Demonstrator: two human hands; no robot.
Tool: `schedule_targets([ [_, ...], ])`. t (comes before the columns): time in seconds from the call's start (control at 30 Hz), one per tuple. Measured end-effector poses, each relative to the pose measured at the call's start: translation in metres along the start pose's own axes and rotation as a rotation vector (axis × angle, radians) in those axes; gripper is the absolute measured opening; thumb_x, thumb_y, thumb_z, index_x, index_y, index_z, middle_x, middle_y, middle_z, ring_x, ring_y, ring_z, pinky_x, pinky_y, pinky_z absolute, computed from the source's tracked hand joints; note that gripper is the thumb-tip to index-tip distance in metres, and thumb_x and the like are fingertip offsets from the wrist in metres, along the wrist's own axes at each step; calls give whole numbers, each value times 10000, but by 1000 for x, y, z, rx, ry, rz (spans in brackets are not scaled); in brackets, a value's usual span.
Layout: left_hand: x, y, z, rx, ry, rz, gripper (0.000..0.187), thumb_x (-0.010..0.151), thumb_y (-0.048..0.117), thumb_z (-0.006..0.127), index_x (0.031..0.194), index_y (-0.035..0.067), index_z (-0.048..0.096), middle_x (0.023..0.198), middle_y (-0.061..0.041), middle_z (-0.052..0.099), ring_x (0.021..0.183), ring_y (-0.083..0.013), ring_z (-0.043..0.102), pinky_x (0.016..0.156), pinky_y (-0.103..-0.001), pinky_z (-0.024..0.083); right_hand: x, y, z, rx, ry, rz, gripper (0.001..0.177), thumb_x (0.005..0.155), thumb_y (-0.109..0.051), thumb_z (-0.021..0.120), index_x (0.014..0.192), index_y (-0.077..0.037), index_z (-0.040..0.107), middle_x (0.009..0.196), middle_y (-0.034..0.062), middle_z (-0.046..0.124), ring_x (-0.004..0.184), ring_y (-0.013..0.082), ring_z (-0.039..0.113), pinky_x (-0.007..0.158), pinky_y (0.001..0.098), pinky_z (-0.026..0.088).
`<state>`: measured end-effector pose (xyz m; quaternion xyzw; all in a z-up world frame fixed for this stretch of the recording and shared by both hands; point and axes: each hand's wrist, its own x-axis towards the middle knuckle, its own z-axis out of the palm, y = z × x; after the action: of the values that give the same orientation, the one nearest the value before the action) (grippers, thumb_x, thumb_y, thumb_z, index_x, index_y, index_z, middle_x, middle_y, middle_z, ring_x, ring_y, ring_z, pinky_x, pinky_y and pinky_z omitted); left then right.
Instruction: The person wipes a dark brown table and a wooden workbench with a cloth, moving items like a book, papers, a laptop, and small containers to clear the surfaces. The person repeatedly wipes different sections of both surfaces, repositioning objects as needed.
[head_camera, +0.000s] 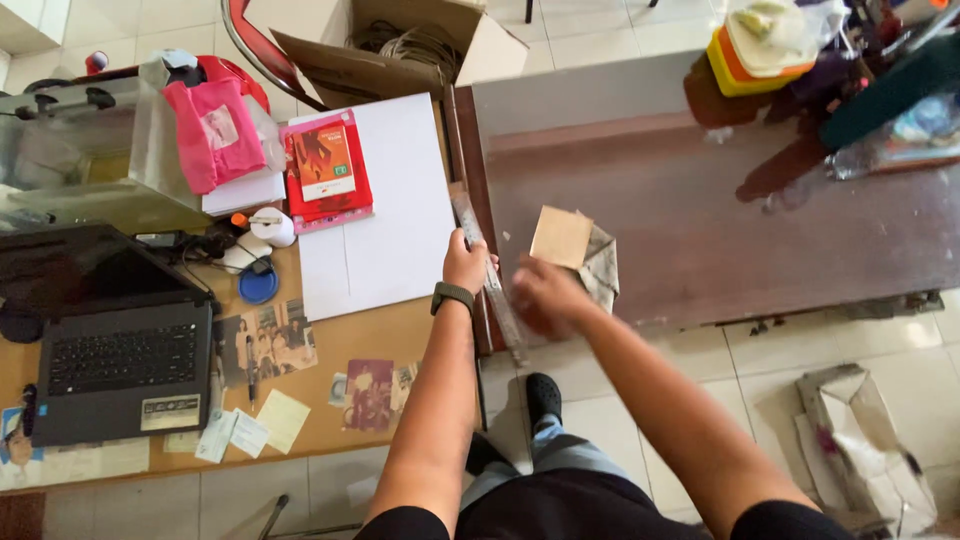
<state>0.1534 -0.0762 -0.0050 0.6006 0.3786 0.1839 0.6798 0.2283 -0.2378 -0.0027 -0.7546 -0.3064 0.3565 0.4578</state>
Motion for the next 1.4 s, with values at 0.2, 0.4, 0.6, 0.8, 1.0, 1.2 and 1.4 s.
schedule_targets([
  [0.2, 11, 12, 16, -16, 48, -35, 170, 898, 98, 474, 1025, -14, 457, 809, -120, 613, 613, -193, 668, 522, -320, 554, -21, -8, 14, 585, -254, 291, 354, 869, -116, 538, 1198, -15, 459, 944, 128, 619, 805, 197, 602, 667, 324, 523],
  [0.4, 19, 1, 14, 141, 31, 24, 535, 860, 153, 510, 1351, 38, 332, 909, -89, 655, 730, -188, 690, 681, -320, 542, -12, -14, 10, 802, -224, 415, 298, 855, -49, 502, 1151, -44, 467, 839, 65, 568, 694, 148, 566, 602, 326, 496],
  [0.6, 18, -39, -3, 460, -72, -2, 775, 837, 273, 533, 1482, 92, 144, 954, -89, 653, 883, -239, 639, 810, -346, 495, 8, -13, 32, 708, -34, 477, 273, 842, -35, 430, 1101, -78, 505, 756, 55, 524, 608, 150, 495, 538, 311, 437],
  [0.8, -1, -73, -31, 593, -168, -53, 720, 869, 286, 538, 1470, 84, 198, 951, -98, 670, 871, -236, 625, 804, -345, 483, 34, 5, 66, 592, 119, 444, 272, 869, -67, 411, 1116, -55, 523, 818, 79, 571, 670, 167, 527, 598, 320, 458],
  [1.0, -17, -101, -52, 540, -279, -16, 653, 890, 237, 527, 1446, 57, 233, 979, -75, 659, 891, -226, 616, 805, -349, 474, 39, 28, 88, 493, 184, 313, 399, 826, -30, 473, 1224, -60, 478, 940, 69, 606, 799, 168, 572, 689, 306, 494],
  [1.2, -35, -97, -61, 546, -374, -63, 614, 882, 217, 497, 1443, 74, 293, 974, -112, 659, 873, -261, 618, 811, -357, 482, 14, 34, 95, 102, 284, 274, 484, 778, -69, 606, 1241, -73, 468, 907, 100, 606, 795, 223, 599, 680, 347, 490],
  [1.4, -57, -75, -64, 697, -402, -57, 598, 865, 247, 490, 1432, 149, 328, 1011, -79, 665, 891, -256, 623, 815, -368, 483, -4, 37, 97, -221, 334, 151, 501, 743, -113, 692, 1205, -79, 498, 864, 123, 612, 798, 269, 608, 726, 374, 489],
])
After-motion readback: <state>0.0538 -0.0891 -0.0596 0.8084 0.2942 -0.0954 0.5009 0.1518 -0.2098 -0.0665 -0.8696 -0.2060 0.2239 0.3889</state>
